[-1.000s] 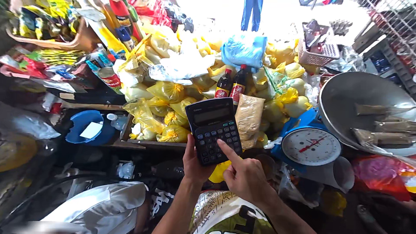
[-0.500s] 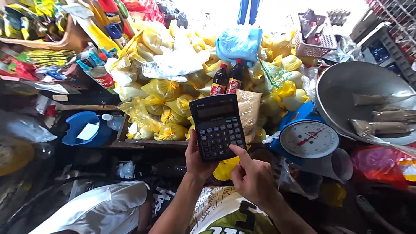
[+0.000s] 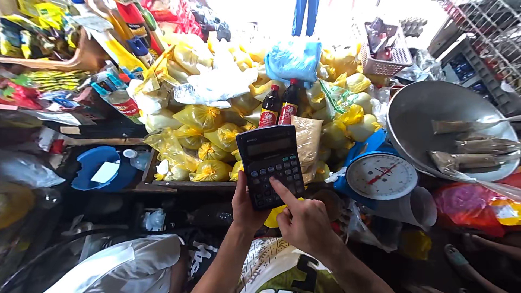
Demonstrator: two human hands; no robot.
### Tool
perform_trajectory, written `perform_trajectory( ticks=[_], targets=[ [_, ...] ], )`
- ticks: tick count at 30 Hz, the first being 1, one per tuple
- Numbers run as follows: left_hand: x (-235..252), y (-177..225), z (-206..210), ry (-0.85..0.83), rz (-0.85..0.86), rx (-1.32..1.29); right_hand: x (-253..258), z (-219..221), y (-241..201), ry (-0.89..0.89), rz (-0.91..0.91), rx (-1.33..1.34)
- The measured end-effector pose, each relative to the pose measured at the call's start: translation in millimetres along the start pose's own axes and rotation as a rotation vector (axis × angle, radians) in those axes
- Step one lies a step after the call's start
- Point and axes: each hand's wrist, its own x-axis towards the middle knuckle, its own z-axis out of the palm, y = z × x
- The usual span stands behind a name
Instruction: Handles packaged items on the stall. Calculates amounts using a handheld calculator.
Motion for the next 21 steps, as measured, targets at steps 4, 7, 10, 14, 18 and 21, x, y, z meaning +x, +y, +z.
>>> perform_trajectory(
  ticks=[4,7,10,14,18,21],
  targets=[
    [1,2,-3,-0.035,0.011,-0.012,-13,-5,6,0.138,0.016,0.066],
    [2,4,-5,-0.045,0.01,-0.04,-19,4,15,0.173,0.057,-0.005],
    [4,6,-6,-0.064,0.011,-0.075,-21,11,16,0.206,0.057,-0.009],
    [3,7,-3,-0.034,0.03,-0.082,-18,19,19,0.238,0.041,-0.001],
    [1,17,-2,-0.016,0.062,-0.097,-4,13,26,0.159,-0.041,0.207],
    [-5,30,-5,-0.029,0.143,-0.083,47,-18,46,0.154,-0.061,0.391]
  ],
)
